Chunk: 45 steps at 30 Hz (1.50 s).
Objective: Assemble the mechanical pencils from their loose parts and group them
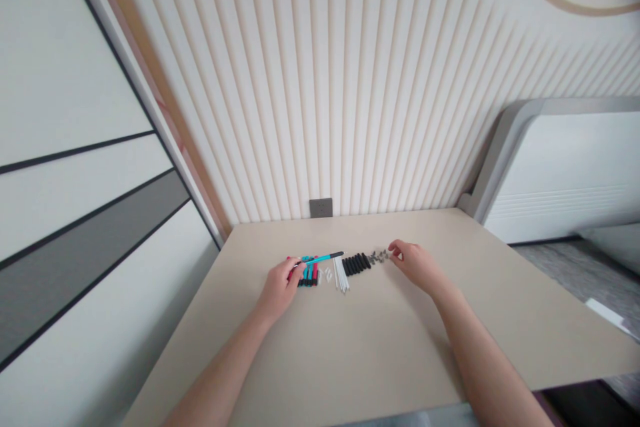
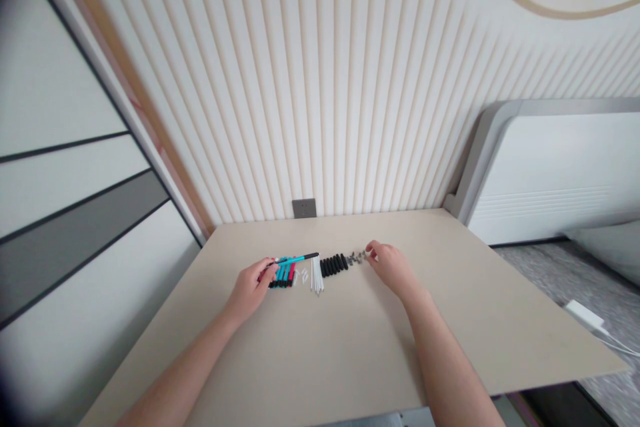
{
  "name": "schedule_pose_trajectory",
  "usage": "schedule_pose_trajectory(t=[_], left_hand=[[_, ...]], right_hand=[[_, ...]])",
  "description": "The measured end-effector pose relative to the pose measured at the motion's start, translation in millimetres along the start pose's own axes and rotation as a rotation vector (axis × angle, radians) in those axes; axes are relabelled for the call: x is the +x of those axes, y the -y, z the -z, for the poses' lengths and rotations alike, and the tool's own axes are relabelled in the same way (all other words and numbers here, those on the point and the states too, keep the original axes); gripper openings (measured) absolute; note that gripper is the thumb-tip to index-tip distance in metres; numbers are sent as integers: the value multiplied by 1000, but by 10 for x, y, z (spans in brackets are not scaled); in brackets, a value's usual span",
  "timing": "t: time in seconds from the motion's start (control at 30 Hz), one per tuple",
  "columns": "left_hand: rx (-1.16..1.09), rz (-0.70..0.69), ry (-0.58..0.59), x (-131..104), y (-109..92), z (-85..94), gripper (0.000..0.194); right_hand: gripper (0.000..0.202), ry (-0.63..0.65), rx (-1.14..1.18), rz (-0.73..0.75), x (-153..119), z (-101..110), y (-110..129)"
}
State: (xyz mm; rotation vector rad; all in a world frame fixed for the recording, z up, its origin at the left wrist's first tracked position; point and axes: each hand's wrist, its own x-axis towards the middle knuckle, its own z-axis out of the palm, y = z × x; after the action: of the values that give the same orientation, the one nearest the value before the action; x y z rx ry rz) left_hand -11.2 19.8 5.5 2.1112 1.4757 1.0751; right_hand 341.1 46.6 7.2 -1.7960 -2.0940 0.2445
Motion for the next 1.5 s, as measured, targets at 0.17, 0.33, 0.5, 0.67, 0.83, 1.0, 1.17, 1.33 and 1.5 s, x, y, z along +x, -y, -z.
schedule_pose_trajectory(t=[0.17, 0.33, 0.5, 0.67, 0.83, 1.0, 1.17, 1.33, 1.5], left_hand=[[-11, 0, 3, 0, 20, -17, 31], [-24, -3, 5, -7, 24, -25, 29], [-5, -19, 10, -7, 14, -25, 29], [-18, -19, 21, -2, 17, -28, 29], [-28, -21, 32, -3, 32, -28, 29], [-32, -27, 65, -8, 8, -17, 29], [-59, -101, 145, -16, -62, 0, 27], [-83, -164, 151, -29, -85, 4, 26], [-21, -204, 169, -35, -95, 14, 27]], right_hand=[[20, 108, -68, -28, -8, -61, 4], [15, 74, -53, 32, 0, -129, -21], [17, 19, -11, 42, 12, -175, -40], [26, 3, 1, 55, 14, -205, -35], [30, -3, -32, 52, -11, -135, 8], [29, -110, 181, 243, -54, -15, 250], [32, -101, 343, 463, -150, -98, 621], [37, 66, 355, 522, -217, -249, 793], [39, 48, 295, 478, -197, -355, 776]])
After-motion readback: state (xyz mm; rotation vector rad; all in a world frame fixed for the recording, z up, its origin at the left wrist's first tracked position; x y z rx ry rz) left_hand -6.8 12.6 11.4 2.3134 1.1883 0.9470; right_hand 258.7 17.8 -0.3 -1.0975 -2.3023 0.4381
